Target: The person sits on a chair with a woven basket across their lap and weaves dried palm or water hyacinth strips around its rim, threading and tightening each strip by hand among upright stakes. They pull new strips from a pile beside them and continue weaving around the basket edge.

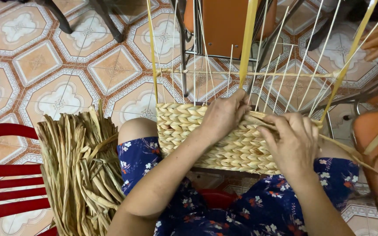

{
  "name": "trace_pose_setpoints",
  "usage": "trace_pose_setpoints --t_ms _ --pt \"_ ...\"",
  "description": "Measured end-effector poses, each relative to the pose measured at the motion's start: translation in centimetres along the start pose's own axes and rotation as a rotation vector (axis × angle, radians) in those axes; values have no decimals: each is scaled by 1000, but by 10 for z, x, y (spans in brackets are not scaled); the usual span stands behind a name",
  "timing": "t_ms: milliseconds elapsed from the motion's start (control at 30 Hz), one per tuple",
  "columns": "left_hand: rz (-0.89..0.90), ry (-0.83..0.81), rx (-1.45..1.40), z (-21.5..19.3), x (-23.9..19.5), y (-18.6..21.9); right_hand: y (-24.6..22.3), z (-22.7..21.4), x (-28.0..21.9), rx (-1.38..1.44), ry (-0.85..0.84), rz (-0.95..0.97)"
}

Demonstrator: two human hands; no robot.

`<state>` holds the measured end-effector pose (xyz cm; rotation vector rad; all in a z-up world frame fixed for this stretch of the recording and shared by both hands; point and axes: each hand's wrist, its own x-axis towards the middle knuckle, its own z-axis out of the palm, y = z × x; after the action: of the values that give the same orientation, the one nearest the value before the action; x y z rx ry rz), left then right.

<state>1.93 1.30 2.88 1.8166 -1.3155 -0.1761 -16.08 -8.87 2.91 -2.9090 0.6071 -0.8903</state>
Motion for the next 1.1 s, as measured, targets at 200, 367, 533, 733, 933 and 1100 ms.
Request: trace_pose_setpoints --t_ms 200,367,533,733,933,1100 --pt "-115 -142 -106 -17 4 16 -5 1 -8 -37 -100 -39" --pt "-238 -221 -116 -27 6 26 -2 -21 1 109 -517 274" --pt "-241 -219 -119 -21 4 22 -1 -79 6 188 -537 557" --pt "-203 -193 -45 -16 -3 13 20 -69 -21 32 -569 407" --pt "-283 -226 -176 -37 0 46 27 -55 -55 320 -284 353" --pt "-287 -203 -76 -30 0 37 56 -61 -80 519 31 644"
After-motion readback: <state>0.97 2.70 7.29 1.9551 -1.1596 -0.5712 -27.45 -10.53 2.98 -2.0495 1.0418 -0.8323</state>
